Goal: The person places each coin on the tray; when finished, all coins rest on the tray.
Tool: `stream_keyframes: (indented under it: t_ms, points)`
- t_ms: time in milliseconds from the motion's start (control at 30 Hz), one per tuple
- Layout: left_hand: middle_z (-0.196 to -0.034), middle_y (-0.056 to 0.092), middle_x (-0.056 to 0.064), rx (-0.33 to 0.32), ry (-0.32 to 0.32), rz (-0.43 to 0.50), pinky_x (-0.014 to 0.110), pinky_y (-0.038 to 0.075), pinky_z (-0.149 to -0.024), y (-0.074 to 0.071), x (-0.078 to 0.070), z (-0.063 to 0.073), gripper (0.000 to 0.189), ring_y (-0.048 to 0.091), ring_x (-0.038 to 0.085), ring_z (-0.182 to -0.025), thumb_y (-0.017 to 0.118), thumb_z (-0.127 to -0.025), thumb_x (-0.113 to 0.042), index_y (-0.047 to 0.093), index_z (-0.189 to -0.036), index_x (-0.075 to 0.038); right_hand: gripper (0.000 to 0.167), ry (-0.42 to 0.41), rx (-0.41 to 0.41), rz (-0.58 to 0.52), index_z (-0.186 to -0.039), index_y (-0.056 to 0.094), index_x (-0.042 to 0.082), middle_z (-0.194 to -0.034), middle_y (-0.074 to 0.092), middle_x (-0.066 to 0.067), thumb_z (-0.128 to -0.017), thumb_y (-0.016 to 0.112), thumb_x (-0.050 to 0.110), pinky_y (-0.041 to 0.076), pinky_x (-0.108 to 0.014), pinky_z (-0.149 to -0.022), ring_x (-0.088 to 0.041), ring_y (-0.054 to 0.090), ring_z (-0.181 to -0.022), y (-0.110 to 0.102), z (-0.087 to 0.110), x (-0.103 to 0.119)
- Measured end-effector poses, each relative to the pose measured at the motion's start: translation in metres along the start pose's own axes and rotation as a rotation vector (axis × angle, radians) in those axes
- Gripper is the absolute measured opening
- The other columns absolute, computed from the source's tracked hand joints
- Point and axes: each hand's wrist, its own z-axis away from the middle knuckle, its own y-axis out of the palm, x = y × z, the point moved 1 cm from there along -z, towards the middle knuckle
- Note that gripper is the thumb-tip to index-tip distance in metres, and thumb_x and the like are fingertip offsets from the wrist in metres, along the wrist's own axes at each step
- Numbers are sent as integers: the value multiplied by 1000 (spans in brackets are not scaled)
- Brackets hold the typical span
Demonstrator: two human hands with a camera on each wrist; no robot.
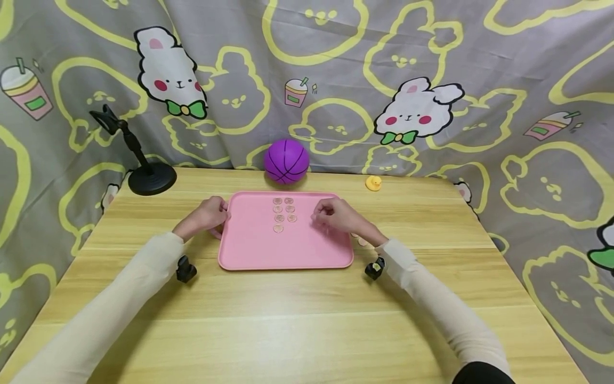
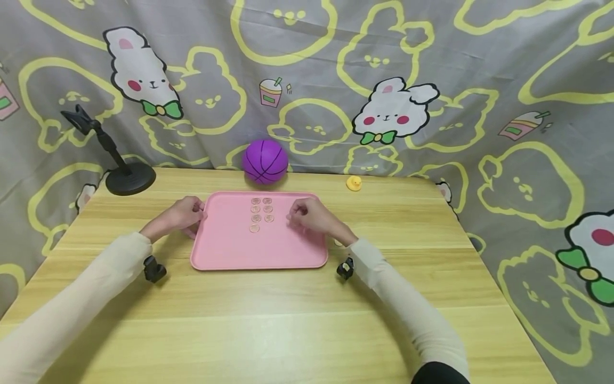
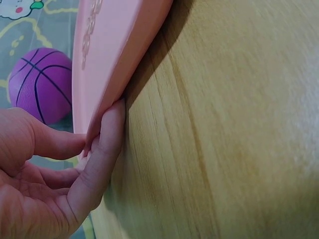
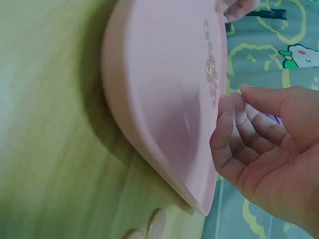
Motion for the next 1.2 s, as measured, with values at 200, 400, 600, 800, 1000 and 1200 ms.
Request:
stream_keyframes:
  t_ms: [200,400,600,800,1000,1200]
  points:
    - [-91,56,18,3,-5,-4,37,69,-63,0,0,0,23,68,22,-73,42,-103,2,51,-120,15,7,7,-26,50,-96,70,-2,-84,69,-13,-100,68,3,50,-18,-63,-15,61,-74,-14,3,4]
    - [-92,56,18,0,-5,-9,37,69,-63,0,0,0,23,68,22,-73,43,-104,2,50,-120,15,7,16,10,56,-98,70,-3,-86,68,-12,-100,64,0,50,-19,-63,-17,60,-75,-32,9,0]
    - [-89,58,17,1,0,-6,36,69,-63,0,0,1,21,69,20,-70,43,-104,2,50,-118,15,8,12,52,58,-102,69,-4,-92,67,-13,-97,62,-4,52,-18,-68,-16,58,-81,-46,14,-13]
    - [-88,57,16,-5,-6,-8,36,69,-62,0,-1,2,19,68,20,-70,43,-104,2,52,-116,14,11,-38,18,105,-104,69,-6,-96,68,-17,-96,61,-6,52,-19,-75,-19,61,-87,-64,21,-21]
    - [-92,58,19,-9,-8,-3,36,69,-63,1,-1,1,22,68,22,-71,43,-104,1,49,-119,15,14,-18,98,157,-108,65,-10,-101,68,-23,-97,69,-3,59,-36,-90,-30,65,-96,-82,28,-33]
    - [-95,56,19,-12,-9,-18,37,69,-63,2,-1,-1,21,67,22,-75,43,-104,1,51,-118,14,33,187,295,223,-121,60,-9,-107,66,-19,-96,74,8,57,-29,-82,-24,63,-96,-95,39,-42]
